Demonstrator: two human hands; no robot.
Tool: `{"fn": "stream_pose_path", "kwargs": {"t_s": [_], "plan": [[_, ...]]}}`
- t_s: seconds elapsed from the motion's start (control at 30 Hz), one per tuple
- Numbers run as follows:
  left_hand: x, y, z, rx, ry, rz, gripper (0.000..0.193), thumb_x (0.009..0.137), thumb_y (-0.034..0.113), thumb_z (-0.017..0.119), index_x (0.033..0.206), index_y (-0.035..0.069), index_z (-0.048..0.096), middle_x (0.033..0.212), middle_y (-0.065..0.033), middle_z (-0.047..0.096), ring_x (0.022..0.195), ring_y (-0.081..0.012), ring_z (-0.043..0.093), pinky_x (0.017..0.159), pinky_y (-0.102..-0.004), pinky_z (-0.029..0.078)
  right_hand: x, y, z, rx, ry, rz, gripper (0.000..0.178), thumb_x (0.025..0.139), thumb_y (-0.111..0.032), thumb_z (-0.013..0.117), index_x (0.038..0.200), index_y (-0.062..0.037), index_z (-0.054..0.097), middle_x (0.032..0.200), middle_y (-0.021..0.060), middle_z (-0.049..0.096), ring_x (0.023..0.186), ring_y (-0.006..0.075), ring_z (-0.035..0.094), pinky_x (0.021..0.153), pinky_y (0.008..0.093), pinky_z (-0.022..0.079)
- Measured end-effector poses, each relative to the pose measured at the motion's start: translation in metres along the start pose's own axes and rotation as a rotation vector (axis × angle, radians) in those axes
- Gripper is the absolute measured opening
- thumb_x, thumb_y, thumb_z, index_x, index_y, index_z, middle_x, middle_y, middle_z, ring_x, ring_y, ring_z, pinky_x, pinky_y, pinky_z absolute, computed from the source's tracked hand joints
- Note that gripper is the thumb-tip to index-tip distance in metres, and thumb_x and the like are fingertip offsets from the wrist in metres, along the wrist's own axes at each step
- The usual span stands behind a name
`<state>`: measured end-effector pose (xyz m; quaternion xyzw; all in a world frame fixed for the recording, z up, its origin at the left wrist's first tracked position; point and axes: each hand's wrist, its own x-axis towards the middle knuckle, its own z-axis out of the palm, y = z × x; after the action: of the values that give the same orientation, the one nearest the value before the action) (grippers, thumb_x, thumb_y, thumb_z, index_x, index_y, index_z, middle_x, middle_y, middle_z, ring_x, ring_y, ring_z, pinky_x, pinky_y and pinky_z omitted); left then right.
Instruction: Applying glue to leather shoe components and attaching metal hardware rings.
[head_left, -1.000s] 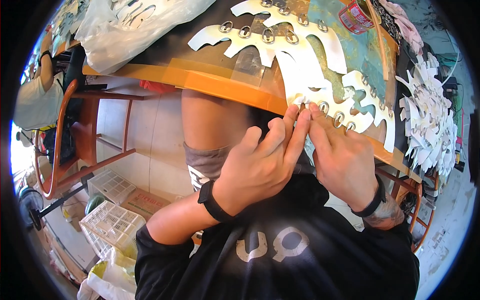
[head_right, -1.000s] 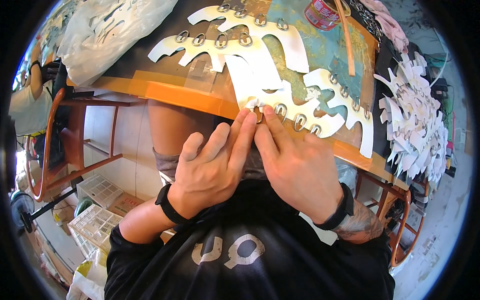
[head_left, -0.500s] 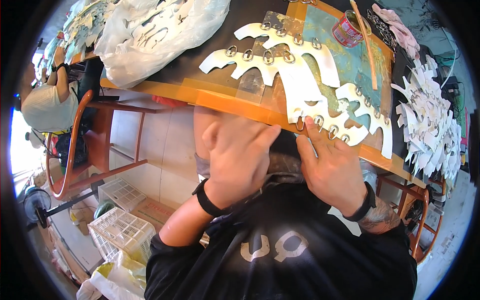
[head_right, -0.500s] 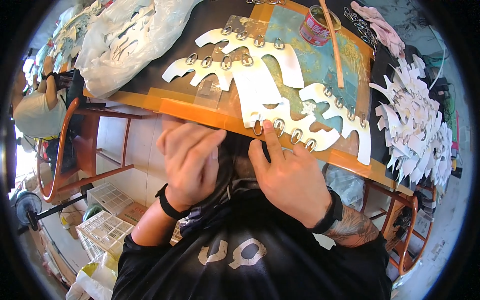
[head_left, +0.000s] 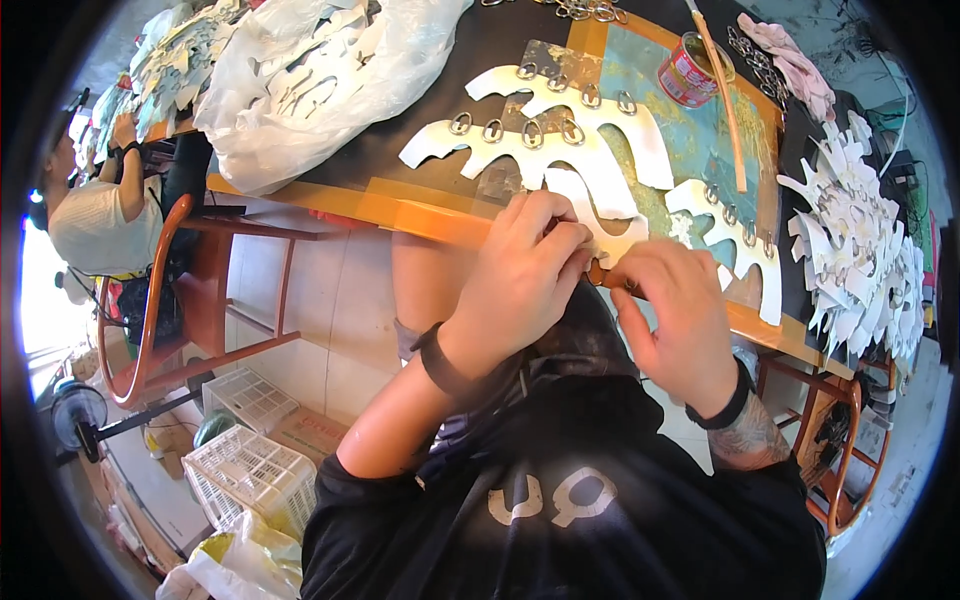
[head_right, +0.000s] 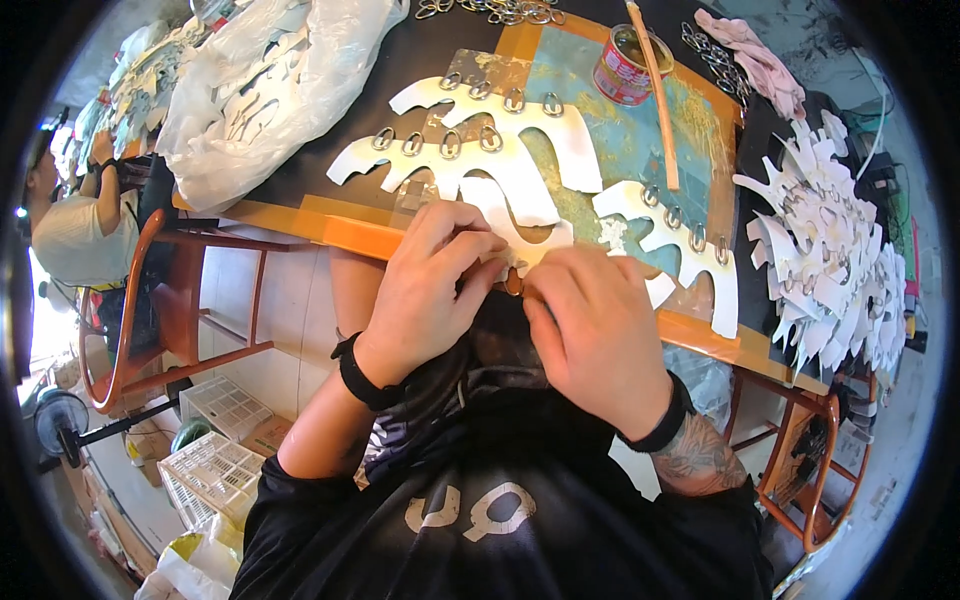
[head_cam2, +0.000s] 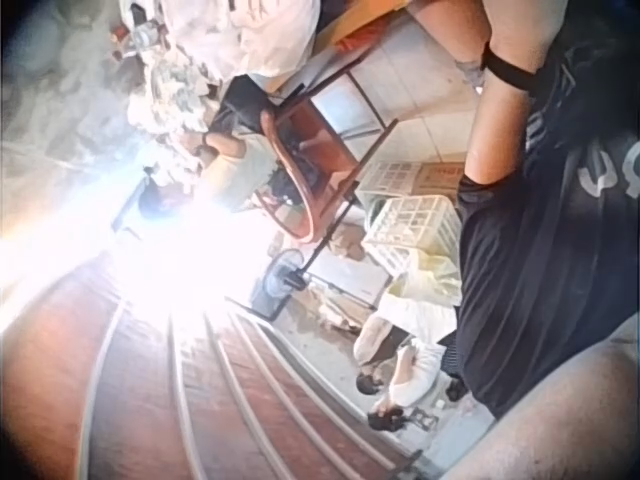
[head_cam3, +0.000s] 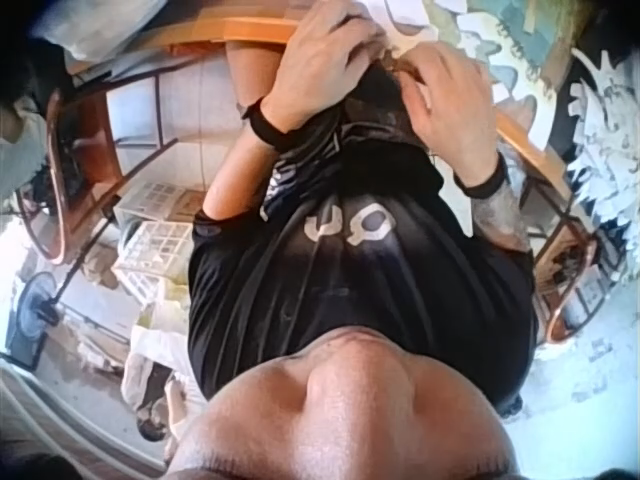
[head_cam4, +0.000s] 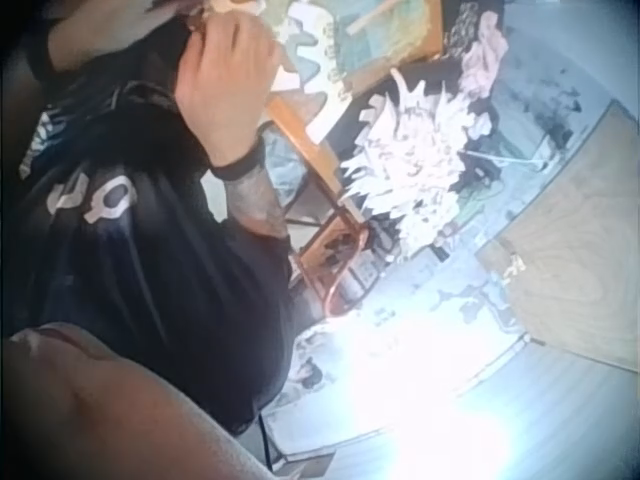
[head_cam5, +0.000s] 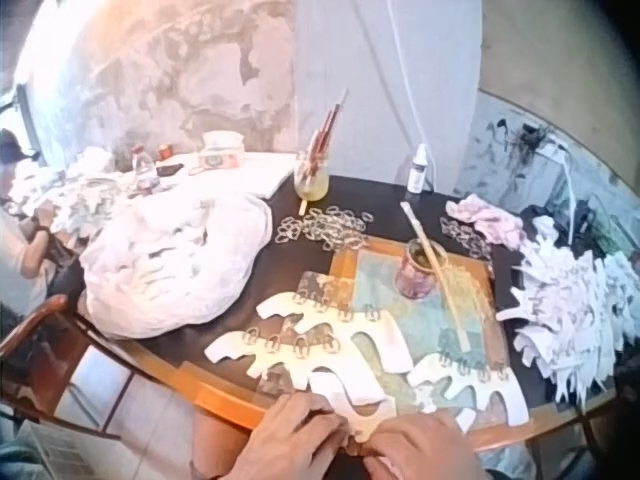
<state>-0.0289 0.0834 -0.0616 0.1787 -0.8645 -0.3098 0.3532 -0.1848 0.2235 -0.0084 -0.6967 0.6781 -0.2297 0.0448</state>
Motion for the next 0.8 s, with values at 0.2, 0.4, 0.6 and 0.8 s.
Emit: {"fn": "stream_pose_path", "kwargs": {"t_s": [0.2, 0.4, 0.6, 0.8], "plan": [[-0.002, 0.006, 0.0, 0.024, -0.028, -0.033, 0.022, 0.082, 0.0, 0.082, 0.1, 0.003, 0.071, 0.111, -0.0103, 0.064, 0.104, -0.0334, 0.062, 0.09, -0.0419, 0.051, 0.017, 0.012, 0.008, 0.023, 0.13, 0.067, 0.024, 0.086, -0.007, 0.077, 0.107, -0.0063, 0.066, 0.11, 0.0086, 0.063, 0.1, 0.0312, 0.061, 0.085, 0.0435, 0.043], [0.0, 0.007, -0.001, -0.044, -0.052, -0.112, 0.018, 0.083, 0.001, 0.082, 0.094, 0.003, 0.068, 0.11, -0.0096, 0.063, 0.104, -0.0333, 0.06, 0.091, -0.0421, 0.049, 0.018, 0.019, 0.007, 0.022, 0.03, 0.024, 0.018, 0.088, -0.006, 0.075, 0.103, -0.0059, 0.065, 0.108, 0.0082, 0.062, 0.099, 0.031, 0.06, 0.085, 0.0433, 0.042], [0.008, 0.007, -0.006, -0.047, -0.149, -0.189, 0.015, 0.084, 0.0, 0.078, 0.091, 0.003, 0.066, 0.105, -0.01, 0.06, 0.104, -0.0342, 0.057, 0.091, -0.0423, 0.047, 0.021, 0.015, 0.014, 0.059, 0.075, 0.064, 0.014, 0.09, -0.007, 0.073, 0.1, -0.0057, 0.064, 0.107, 0.0073, 0.062, 0.1, 0.031, 0.06, 0.086, 0.0432, 0.041], [0.004, 0.007, 0.002, -0.003, -0.123, -0.162, 0.011, 0.085, -0.003, 0.072, 0.091, 0.002, 0.065, 0.107, -0.0117, 0.059, 0.105, -0.0358, 0.056, 0.091, -0.0442, 0.046, 0.019, 0.019, 0.013, -0.003, 0.012, 0.037, 0.013, 0.092, -0.01, 0.073, 0.102, -0.0066, 0.064, 0.107, 0.0052, 0.064, 0.1, 0.0284, 0.061, 0.087, 0.042, 0.041]]}}
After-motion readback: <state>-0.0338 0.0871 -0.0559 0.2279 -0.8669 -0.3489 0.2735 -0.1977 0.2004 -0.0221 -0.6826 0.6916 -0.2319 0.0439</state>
